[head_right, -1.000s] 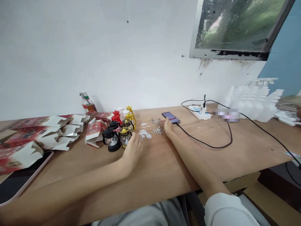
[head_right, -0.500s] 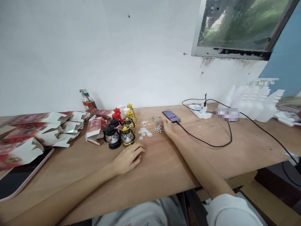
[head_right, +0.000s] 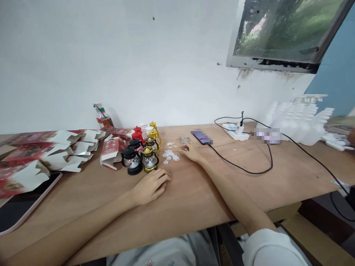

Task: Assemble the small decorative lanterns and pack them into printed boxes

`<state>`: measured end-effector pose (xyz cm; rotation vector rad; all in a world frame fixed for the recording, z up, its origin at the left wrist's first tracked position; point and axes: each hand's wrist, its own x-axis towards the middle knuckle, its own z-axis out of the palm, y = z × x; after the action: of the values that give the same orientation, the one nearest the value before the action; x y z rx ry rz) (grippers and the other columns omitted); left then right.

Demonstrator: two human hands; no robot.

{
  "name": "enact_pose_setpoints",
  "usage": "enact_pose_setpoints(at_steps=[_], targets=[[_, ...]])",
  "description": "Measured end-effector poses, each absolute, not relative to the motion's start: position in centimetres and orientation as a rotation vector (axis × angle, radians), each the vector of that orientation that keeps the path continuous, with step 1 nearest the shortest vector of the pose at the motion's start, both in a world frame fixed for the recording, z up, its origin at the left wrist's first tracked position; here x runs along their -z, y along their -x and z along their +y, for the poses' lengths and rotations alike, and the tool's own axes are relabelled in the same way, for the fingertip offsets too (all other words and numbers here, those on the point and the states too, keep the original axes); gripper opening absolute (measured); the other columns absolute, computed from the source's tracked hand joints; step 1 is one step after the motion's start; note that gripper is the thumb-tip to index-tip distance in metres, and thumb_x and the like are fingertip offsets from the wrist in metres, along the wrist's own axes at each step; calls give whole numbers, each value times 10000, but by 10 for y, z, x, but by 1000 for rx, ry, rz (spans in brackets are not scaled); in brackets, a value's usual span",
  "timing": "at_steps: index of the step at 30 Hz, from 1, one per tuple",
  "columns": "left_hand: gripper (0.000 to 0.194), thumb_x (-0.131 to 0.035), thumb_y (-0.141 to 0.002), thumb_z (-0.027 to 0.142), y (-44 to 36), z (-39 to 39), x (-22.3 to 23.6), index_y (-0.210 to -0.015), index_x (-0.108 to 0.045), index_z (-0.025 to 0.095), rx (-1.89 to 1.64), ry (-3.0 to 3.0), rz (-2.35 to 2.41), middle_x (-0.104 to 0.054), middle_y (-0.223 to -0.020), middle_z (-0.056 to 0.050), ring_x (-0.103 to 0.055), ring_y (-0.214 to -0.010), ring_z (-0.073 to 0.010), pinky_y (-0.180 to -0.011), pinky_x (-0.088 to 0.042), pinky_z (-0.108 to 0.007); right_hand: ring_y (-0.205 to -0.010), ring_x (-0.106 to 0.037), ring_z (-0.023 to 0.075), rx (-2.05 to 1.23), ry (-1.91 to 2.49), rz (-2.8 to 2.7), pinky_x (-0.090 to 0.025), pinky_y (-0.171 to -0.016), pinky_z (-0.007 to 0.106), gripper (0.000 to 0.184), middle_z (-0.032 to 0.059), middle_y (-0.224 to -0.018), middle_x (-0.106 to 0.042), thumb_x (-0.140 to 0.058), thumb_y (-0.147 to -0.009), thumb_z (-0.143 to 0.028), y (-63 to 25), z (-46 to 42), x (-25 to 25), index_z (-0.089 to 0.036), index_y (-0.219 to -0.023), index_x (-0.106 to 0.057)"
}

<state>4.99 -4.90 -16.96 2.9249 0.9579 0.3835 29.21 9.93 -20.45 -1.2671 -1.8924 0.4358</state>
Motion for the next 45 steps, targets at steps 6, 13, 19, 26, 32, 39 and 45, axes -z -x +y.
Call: enact_pose_setpoints(at_steps=[6,13,19,26,32,39,45], targets=[[218,-398,-865,163,-49,-49,169,-1035,-535,168,-381,-2930,961,-567,-1083,-89,-514,-1011,-215,-894,-419,-352,-1018,-518,210,-300,1237,-2075,-361,-970,394,169,48,-971,-639,-642,-788,-338,-291,92,202,-211,-896,-675],[209,-399,-859,158,-50,-48,172,-1025,-525,175,-398,-2937,945,-565,-1071,-88,-511,-991,-218,-871,-424,-356,-1027,-495,243,-80,1309,-2205,-379,-957,422,144,99,-1008,-583,-508,-863,-241,-286,86,198,-183,-919,-627],[202,-391,-867,164,-50,-48,173,-1023,-518,181,-417,-2936,934,-562,-1072,-85,-509,-994,-217,-871,-422,-357,-1025,-494,251,59,1357,-2282,-394,-939,411,157,116,-1022,-568,-463,-880,-236,-282,83,195,-167,-924,-597],[200,-401,-861,156,-50,-48,171,-1019,-522,179,-422,-2923,930,-563,-1077,-86,-512,-999,-217,-881,-422,-365,-1028,-495,242,119,1381,-2309,-401,-908,392,151,118,-1041,-572,-443,-889,-240,-284,85,198,-160,-929,-564],[194,-402,-860,154,-50,-48,172,-1013,-519,182,-445,-2929,925,-565,-1060,-87,-517,-974,-215,-861,-427,-359,-993,-496,237,152,1405,-2307,-408,-886,386,143,115,-1016,-566,-434,-882,-242,-284,86,200,-160,-911,-548],[199,-397,-870,160,-50,-47,171,-1026,-519,179,-417,-2943,936,-564,-1067,-85,-516,-989,-215,-869,-426,-359,-964,-492,241,181,1404,-2314,-415,-864,388,130,111,-989,-570,-428,-875,-231,-283,83,197,-168,-884,-540],[197,-394,-871,171,-50,-48,171,-1021,-521,180,-411,-2946,940,-561,-1066,-86,-514,-985,-217,-859,-429,-359,-955,-514,227,171,1394,-2323,-418,-867,376,122,110,-1013,-575,-425,-875,-214,-281,78,193,-166,-906,-533]])
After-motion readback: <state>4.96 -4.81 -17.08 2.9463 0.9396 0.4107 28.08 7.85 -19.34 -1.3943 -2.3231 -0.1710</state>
